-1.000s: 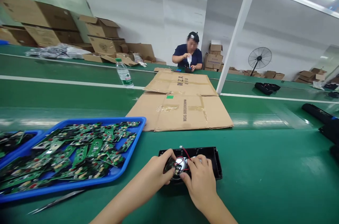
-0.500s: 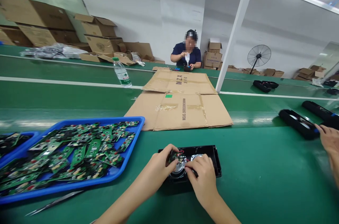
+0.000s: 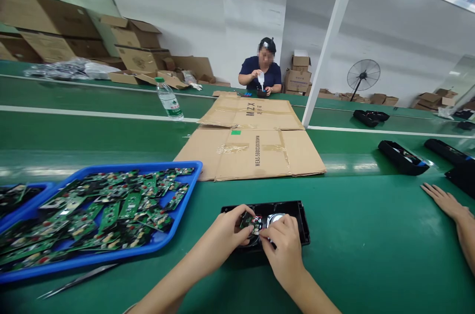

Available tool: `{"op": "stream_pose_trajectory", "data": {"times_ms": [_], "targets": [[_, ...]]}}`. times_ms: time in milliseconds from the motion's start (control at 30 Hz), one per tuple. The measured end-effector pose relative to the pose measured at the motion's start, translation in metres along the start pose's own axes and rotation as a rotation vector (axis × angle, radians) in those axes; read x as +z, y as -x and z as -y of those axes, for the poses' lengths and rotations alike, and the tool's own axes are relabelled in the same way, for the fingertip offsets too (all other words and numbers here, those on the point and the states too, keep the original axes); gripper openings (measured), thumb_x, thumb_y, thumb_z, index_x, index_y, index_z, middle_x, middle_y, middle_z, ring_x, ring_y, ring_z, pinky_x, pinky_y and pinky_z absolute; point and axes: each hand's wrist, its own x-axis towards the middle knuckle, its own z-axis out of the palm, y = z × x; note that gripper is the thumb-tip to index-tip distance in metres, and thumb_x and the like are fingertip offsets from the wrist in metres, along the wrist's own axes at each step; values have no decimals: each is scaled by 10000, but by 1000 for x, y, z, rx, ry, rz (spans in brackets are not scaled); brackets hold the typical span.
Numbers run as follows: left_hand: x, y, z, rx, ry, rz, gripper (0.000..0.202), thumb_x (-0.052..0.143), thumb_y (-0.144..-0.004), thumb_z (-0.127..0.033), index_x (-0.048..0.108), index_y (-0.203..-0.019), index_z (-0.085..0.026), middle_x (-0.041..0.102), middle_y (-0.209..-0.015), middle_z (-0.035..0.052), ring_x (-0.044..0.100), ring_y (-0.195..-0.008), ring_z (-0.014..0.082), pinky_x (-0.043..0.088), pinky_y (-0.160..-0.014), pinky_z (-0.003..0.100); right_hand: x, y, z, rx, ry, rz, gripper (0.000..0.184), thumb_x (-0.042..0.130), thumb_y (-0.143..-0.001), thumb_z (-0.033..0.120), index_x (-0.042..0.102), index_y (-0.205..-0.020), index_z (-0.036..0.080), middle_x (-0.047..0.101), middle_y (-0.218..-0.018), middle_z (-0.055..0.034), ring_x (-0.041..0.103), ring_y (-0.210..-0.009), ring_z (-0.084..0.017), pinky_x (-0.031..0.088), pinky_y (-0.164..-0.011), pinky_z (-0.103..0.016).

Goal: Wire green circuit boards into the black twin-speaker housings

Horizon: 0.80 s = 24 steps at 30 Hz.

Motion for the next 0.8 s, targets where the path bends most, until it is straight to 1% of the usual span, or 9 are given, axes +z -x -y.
{"op": "stream_pose_trajectory", "data": {"times_ms": [67,167,400,533,633,667,733,800], "targets": [[0,0,1,6,10,-3,131,474,-771,-215,538,-886,-210,513,-616,-46,553,-556,144,446,-539,236,2,1,0,-51,50,-21,151,532,-856,89,562,-740,180,551,-647,1,414,-664,-160,322,-639,-308],[1,0,3,23,-30,-11,146,479,-760,-207,551,-887,-217,520,-624,-44,541,-574,146,435,-542,233,5,1,-1,-78,97,-11,179,507,-855,73,530,-704,168,524,-649,-5,404,-654,-154,315,-633,-305],[9,4,1,84,-153,-35,178,443,-785,-166,560,-909,-218,639,-760,11,595,-684,171,405,-578,237,5,-1,-3,-81,98,85,164,467,-874,75,521,-750,169,529,-708,-12,434,-679,-156,307,-618,-296],[9,4,0,73,-115,-13,173,445,-783,-167,554,-906,-220,637,-774,15,600,-682,175,410,-575,242,5,0,-3,-23,85,112,161,461,-879,90,522,-756,175,538,-723,-17,446,-685,-166,314,-619,-303],[5,3,0,56,-67,12,157,445,-781,-177,542,-897,-223,620,-757,6,599,-669,174,419,-568,244,5,1,-4,-4,55,106,166,473,-878,99,527,-748,186,547,-721,-13,463,-684,-171,335,-636,-312],[3,3,0,58,-60,19,150,449,-777,-177,537,-889,-224,614,-744,0,598,-672,176,421,-573,246,4,1,-5,23,42,103,148,493,-871,106,530,-755,190,550,-718,-11,471,-687,-175,345,-639,-313],[-1,3,1,78,-53,50,144,459,-765,-172,531,-877,-228,605,-730,-11,596,-684,176,425,-591,250,2,2,-6,141,11,112,83,569,-834,122,548,-849,201,555,-694,-3,490,-694,-192,371,-621,-305],[-4,4,1,97,-57,84,148,468,-751,-164,534,-865,-232,599,-735,-19,594,-684,174,428,-605,255,0,1,-7,257,-12,162,249,639,-783,117,549,-993,216,564,-676,8,505,-704,-209,393,-601,-297]]}}
